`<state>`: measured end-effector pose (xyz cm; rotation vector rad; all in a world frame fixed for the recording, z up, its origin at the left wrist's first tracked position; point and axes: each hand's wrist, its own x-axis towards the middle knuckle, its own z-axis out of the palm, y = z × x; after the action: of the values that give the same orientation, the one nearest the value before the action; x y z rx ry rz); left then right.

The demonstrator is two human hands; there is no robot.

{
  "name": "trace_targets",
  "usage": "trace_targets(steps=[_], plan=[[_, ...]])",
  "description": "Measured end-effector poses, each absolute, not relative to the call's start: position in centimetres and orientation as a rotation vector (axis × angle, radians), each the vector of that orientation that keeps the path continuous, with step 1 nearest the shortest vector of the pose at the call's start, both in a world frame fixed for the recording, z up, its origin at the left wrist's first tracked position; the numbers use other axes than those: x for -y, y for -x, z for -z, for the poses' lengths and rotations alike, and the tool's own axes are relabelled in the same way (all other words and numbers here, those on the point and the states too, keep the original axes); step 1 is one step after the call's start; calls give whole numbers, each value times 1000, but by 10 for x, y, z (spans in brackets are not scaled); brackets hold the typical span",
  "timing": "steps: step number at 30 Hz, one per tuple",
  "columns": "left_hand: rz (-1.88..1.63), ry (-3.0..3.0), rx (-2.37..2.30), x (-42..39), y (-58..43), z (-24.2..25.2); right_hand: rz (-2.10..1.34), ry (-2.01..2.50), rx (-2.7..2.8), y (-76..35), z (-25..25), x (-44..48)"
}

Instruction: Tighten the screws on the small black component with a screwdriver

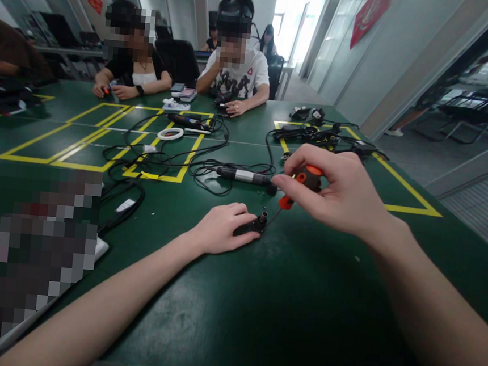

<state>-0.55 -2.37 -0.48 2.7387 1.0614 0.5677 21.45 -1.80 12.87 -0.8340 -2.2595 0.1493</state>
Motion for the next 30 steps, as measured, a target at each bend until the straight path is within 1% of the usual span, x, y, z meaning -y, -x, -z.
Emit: trace_targets(steps=[9, 13, 30], plan=[[-559, -2729, -1076, 25, 6, 4, -91, 801, 2291, -216, -130, 18], [-564, -2718, -1069, 24, 6, 5, -118, 863, 2283, -215, -130, 19], [-549, -2719, -1086, 24, 6, 4, -86, 807, 2295, -215, -128, 19]])
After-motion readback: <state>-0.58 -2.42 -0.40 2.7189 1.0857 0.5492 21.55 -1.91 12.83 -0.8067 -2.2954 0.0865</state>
